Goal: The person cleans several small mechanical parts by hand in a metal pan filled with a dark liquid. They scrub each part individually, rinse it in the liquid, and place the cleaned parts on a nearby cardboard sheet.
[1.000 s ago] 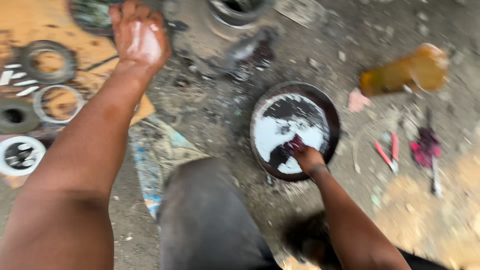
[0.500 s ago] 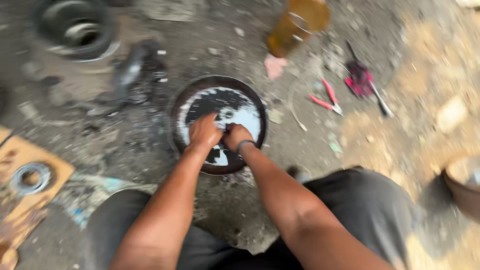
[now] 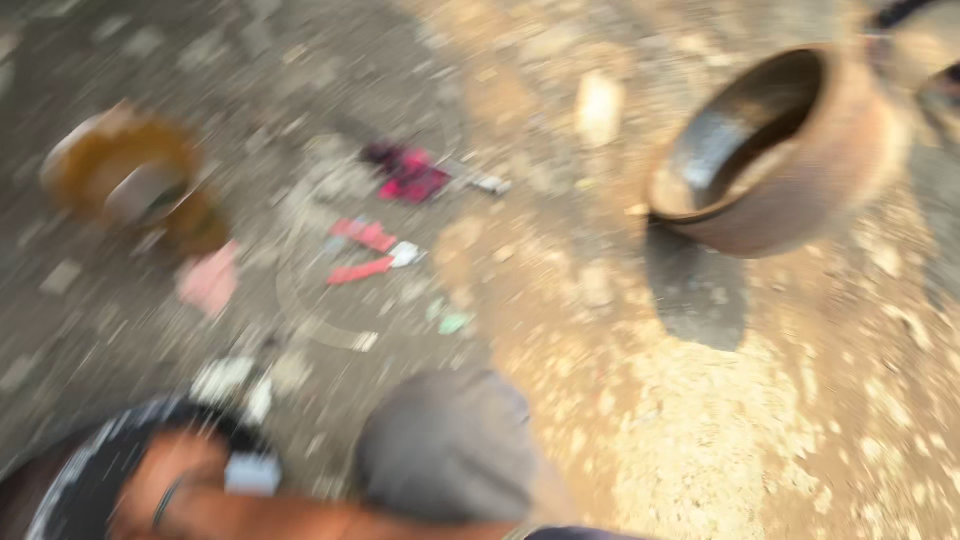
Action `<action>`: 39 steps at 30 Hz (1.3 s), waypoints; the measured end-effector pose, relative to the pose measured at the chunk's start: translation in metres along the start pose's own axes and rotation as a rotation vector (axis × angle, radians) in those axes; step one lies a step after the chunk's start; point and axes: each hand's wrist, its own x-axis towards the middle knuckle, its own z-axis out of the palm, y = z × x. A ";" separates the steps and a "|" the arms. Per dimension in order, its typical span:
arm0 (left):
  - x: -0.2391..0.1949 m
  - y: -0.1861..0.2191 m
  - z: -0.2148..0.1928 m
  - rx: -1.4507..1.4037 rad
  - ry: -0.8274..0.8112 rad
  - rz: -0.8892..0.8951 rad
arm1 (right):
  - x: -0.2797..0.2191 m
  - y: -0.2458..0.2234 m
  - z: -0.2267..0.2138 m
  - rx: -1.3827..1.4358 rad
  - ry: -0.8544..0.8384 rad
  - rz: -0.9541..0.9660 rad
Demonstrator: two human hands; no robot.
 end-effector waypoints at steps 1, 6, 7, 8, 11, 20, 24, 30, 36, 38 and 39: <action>0.025 0.027 -0.003 0.006 -0.018 -0.003 | 0.019 0.013 -0.022 0.039 0.010 0.012; 0.078 0.048 -0.020 0.054 -0.096 -0.147 | 0.074 0.045 -0.018 0.255 -0.143 0.009; 0.068 0.039 -0.016 0.042 -0.105 -0.191 | 0.064 0.037 0.005 0.273 -0.211 0.003; 0.063 0.031 -0.016 0.044 -0.112 -0.225 | 0.051 0.027 0.028 0.290 -0.276 -0.003; 0.036 -0.018 -0.022 -0.002 -0.085 -0.322 | 0.032 0.025 0.063 0.283 -0.408 -0.008; -0.064 -0.033 -0.007 -0.286 -0.173 -0.530 | 0.021 0.010 0.121 -0.327 -0.592 -0.214; -0.111 -0.011 -0.007 -0.329 -0.252 -0.567 | -0.025 -0.018 0.110 -0.502 -0.723 -0.163; -0.133 0.007 -0.011 -0.530 -0.208 -0.545 | -0.024 -0.024 0.114 -0.692 -0.635 -0.239; -0.139 0.006 -0.004 -0.410 -0.367 -0.412 | -0.021 0.002 0.151 -0.965 -0.482 -0.500; -0.143 0.002 -0.009 -0.439 -0.326 -0.470 | -0.014 -0.009 0.153 -0.953 -0.443 -0.537; -0.144 0.001 -0.011 -0.452 -0.308 -0.491 | -0.010 -0.011 0.152 -0.947 -0.422 -0.548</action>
